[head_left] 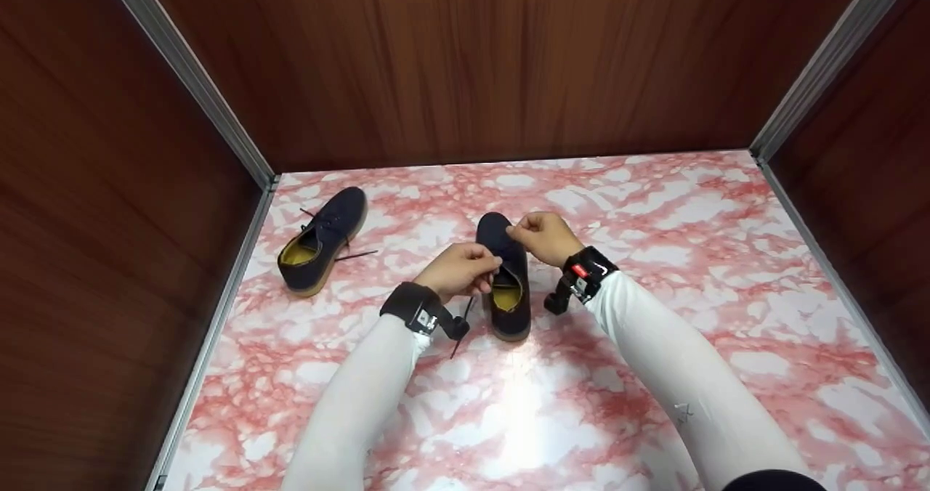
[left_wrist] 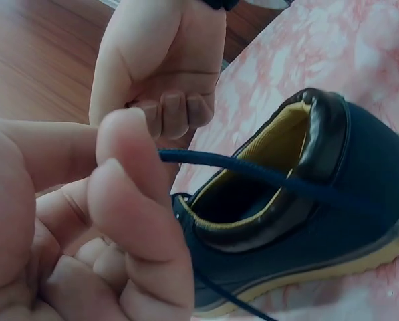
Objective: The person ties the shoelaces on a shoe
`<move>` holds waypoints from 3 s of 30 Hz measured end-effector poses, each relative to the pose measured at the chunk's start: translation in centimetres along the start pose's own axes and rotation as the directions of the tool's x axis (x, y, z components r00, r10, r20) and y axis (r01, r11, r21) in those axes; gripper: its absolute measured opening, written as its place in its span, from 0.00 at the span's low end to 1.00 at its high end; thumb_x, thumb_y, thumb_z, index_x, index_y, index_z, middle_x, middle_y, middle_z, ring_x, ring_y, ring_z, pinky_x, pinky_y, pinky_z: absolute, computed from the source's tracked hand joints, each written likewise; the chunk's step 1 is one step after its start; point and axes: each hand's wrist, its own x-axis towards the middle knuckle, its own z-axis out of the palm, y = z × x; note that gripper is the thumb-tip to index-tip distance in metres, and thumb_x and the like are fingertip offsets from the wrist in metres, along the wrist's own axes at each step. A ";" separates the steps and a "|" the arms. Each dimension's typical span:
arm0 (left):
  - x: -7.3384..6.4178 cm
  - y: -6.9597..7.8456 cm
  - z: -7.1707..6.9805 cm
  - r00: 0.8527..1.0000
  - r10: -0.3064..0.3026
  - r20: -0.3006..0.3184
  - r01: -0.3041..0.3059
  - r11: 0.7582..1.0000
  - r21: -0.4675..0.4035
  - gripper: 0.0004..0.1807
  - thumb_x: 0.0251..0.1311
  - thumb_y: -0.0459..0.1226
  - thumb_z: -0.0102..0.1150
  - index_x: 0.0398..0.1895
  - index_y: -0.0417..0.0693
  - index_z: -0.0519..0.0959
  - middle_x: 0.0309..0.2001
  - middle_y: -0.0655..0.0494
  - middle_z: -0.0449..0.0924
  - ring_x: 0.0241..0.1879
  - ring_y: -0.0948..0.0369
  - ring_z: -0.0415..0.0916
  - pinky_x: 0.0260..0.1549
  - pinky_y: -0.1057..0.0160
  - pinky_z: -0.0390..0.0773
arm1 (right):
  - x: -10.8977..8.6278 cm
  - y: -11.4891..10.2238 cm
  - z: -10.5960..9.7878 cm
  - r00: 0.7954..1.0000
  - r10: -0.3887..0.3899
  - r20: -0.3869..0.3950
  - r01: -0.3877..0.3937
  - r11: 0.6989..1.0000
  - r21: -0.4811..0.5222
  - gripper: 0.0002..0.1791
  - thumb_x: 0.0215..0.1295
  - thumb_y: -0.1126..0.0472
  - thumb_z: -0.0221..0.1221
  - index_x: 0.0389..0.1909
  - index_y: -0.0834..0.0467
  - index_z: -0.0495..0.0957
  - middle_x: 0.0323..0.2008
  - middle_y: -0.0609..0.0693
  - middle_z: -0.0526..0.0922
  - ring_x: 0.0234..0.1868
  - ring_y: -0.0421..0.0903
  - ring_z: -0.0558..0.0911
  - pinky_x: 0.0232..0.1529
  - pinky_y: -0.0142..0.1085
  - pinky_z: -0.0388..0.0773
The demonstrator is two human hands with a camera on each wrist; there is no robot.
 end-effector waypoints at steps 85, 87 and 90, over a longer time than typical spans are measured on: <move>3.2 -2.4 1.0 0.926 0.286 -0.245 -0.165 0.894 0.417 0.02 0.66 0.36 0.60 0.39 0.49 0.77 0.32 0.61 0.73 0.35 0.63 0.73 0.37 0.68 0.71 | -1.8 4.0 0.9 0.986 -0.071 0.149 0.080 0.995 -0.053 0.08 0.68 0.57 0.69 0.38 0.59 0.85 0.26 0.42 0.79 0.25 0.36 0.74 0.28 0.28 0.71; 3.2 -2.4 1.0 0.927 0.285 -0.243 -0.171 0.899 0.404 0.02 0.64 0.36 0.59 0.38 0.49 0.77 0.32 0.61 0.73 0.35 0.64 0.72 0.37 0.68 0.71 | -2.0 4.1 1.2 0.987 -0.066 0.148 0.072 0.997 -0.040 0.08 0.68 0.58 0.69 0.37 0.59 0.83 0.30 0.43 0.79 0.27 0.37 0.75 0.28 0.28 0.72; 3.3 -2.5 1.0 0.924 0.295 -0.241 -0.184 0.899 0.397 0.02 0.63 0.35 0.59 0.37 0.47 0.77 0.33 0.61 0.74 0.36 0.64 0.72 0.38 0.68 0.71 | -2.2 4.1 1.4 0.988 -0.060 0.140 0.065 0.998 -0.027 0.08 0.69 0.58 0.69 0.36 0.59 0.82 0.31 0.45 0.80 0.26 0.38 0.75 0.28 0.29 0.72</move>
